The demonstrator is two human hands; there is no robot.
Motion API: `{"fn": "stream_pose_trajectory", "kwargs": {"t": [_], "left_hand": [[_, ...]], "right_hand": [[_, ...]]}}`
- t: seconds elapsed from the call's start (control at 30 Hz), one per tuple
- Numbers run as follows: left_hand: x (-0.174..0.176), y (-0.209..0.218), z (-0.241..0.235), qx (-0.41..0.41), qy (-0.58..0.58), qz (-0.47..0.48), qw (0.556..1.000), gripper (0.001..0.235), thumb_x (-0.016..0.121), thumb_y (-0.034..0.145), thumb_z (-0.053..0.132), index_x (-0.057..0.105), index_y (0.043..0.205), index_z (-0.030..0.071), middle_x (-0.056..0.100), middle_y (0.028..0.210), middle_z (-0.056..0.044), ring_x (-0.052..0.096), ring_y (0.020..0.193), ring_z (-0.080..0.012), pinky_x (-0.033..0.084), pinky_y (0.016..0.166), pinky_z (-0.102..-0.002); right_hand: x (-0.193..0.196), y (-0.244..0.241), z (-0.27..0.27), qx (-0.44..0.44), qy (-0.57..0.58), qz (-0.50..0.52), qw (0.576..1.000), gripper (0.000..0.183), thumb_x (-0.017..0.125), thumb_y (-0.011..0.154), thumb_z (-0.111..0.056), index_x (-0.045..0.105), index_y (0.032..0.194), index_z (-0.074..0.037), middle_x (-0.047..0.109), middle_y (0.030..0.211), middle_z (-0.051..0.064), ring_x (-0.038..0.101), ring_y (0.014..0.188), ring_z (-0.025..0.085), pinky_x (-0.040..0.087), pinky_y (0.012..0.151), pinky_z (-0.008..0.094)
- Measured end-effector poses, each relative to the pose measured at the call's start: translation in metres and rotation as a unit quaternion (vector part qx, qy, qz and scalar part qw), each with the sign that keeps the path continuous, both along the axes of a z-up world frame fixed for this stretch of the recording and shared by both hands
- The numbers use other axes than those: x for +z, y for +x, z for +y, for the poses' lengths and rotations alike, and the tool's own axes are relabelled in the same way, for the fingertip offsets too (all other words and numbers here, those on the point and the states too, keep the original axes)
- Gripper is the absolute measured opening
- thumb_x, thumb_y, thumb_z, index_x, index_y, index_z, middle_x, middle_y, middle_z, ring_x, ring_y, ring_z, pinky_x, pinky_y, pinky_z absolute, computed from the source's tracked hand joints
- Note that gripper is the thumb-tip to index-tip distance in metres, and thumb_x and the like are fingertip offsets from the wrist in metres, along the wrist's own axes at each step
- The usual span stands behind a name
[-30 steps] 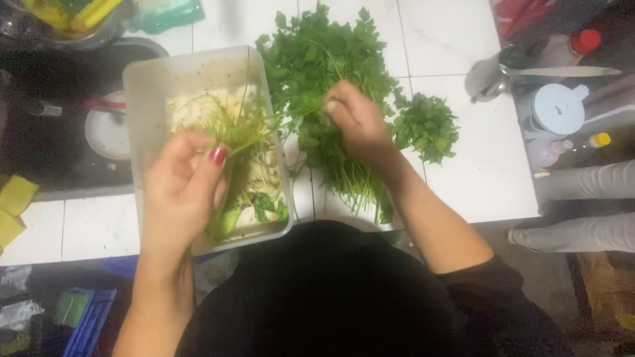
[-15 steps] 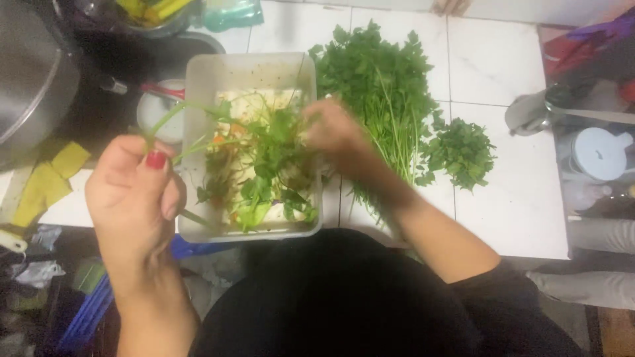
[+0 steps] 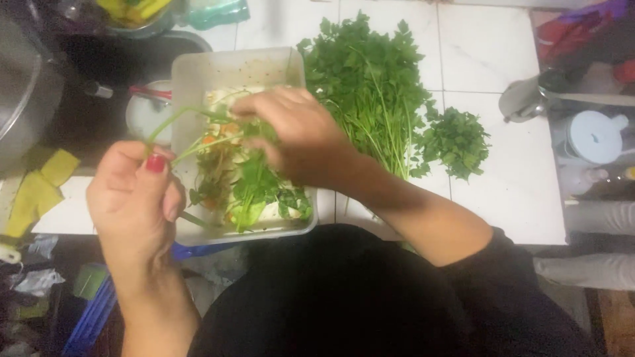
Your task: Picking leaves from bunches of cilantro or parsley and placing them into a container.
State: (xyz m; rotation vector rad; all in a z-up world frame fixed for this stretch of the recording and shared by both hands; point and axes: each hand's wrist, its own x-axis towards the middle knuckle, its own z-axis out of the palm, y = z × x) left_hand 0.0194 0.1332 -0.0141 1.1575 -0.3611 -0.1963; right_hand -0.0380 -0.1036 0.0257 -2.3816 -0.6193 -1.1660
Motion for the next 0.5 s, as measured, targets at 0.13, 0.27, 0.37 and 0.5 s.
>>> {"fn": "stream_pose_trajectory", "kwargs": {"t": [0.13,0.27,0.37,0.5], "left_hand": [[-0.010,0.009,0.018,0.004,-0.018,-0.028,0.999,0.013,0.069,0.112,0.007,0.061,0.109,-0.002,0.061,0.081,-0.007,0.046,0.052,-0.0086,0.035,0.047,-0.021],[-0.014,0.012,0.026,0.007,0.010,0.001,1.000,0.011,0.069,0.109,0.006,0.062,0.110,-0.001,0.066,0.090,-0.007,0.047,0.054,-0.0076,0.036,0.051,-0.022],[-0.015,0.011,0.017,-0.006,0.024,0.006,1.000,0.010,0.068,0.107,0.006,0.062,0.112,0.000,0.069,0.095,-0.008,0.047,0.056,-0.0072,0.035,0.051,-0.022],[-0.024,0.009,0.008,-0.020,0.046,0.033,0.998,0.008,0.067,0.106,0.005,0.063,0.111,0.000,0.068,0.093,-0.007,0.046,0.056,-0.0063,0.034,0.049,-0.021]], "right_hand": [[-0.057,0.014,-0.042,0.114,0.124,0.183,0.969,0.022,0.044,0.106,-0.002,0.067,0.104,-0.001,0.070,0.084,0.006,0.068,0.068,0.014,0.056,0.063,0.026],[-0.051,0.007,-0.051,0.213,0.082,0.215,0.950,0.019,0.047,0.109,0.001,0.065,0.105,0.001,0.065,0.080,0.007,0.063,0.064,0.013,0.052,0.058,0.024],[-0.066,0.013,-0.060,0.241,0.084,0.203,0.945,0.020,0.047,0.111,0.001,0.061,0.097,-0.001,0.064,0.082,0.006,0.064,0.067,0.013,0.053,0.059,0.023],[-0.093,0.018,-0.067,0.167,0.168,0.244,0.940,0.029,0.044,0.106,0.005,0.055,0.083,-0.008,0.058,0.073,0.004,0.054,0.067,0.014,0.053,0.058,0.023]]}}
